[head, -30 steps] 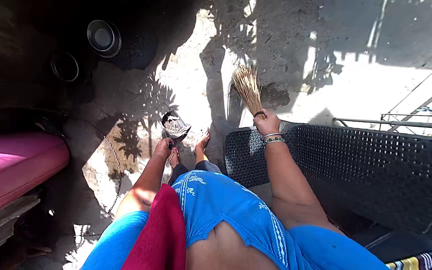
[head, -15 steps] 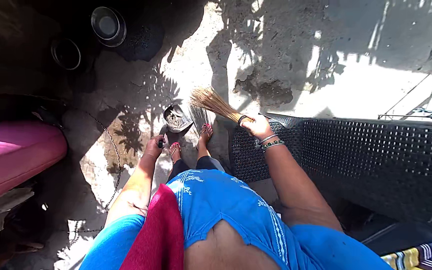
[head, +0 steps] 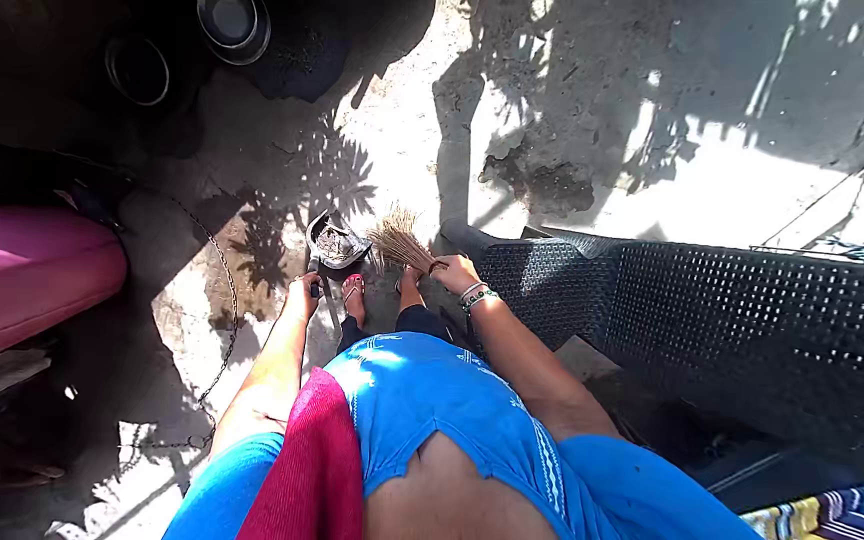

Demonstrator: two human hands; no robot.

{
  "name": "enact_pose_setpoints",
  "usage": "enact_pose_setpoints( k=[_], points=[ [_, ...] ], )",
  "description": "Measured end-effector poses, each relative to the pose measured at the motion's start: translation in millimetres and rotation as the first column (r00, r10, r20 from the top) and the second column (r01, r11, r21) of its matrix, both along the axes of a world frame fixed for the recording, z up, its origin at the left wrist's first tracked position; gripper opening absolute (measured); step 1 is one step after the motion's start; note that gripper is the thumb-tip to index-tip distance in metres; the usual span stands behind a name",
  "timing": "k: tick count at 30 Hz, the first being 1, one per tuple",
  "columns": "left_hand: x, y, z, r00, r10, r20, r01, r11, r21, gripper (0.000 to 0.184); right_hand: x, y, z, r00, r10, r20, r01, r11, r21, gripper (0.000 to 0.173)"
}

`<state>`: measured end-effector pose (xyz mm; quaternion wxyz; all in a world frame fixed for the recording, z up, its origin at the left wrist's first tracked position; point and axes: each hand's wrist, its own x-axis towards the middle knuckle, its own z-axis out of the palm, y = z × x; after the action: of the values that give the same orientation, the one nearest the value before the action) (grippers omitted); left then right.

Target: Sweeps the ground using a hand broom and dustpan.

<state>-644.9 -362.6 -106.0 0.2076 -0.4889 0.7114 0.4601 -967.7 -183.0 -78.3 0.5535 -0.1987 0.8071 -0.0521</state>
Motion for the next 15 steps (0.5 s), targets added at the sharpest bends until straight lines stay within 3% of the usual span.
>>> enact_pose_setpoints(
  k=[5,9,12,15],
  points=[
    [1.7,-2.7,-0.5,0.998,0.024,0.065,-0.024,1.000,-0.002,0.022,-78.1,-11.2,49.1,0.980,-0.085,-0.177,0.074,0.995,-0.068,0.042],
    [-0.3,-0.2,1.1,0.994,0.033,0.109,-0.036,0.999,0.029,0.024,-123.1,-28.5,27.6,0.915,-0.172,-0.364,0.145,0.984,-0.099,0.049],
    [-4.4,2.9,-1.8,0.997,0.049,0.061,-0.052,0.998,0.043,0.025,-94.5,-45.0,1.8,0.916,-0.124,-0.382,0.123,0.992,-0.027,0.051],
    [-9.3,3.6,-2.8,0.999,0.043,0.020,-0.044,0.999,0.027,0.025,-30.0,-41.0,-18.5,0.982,0.043,-0.186,-0.041,0.999,0.017,0.041]
  ],
)
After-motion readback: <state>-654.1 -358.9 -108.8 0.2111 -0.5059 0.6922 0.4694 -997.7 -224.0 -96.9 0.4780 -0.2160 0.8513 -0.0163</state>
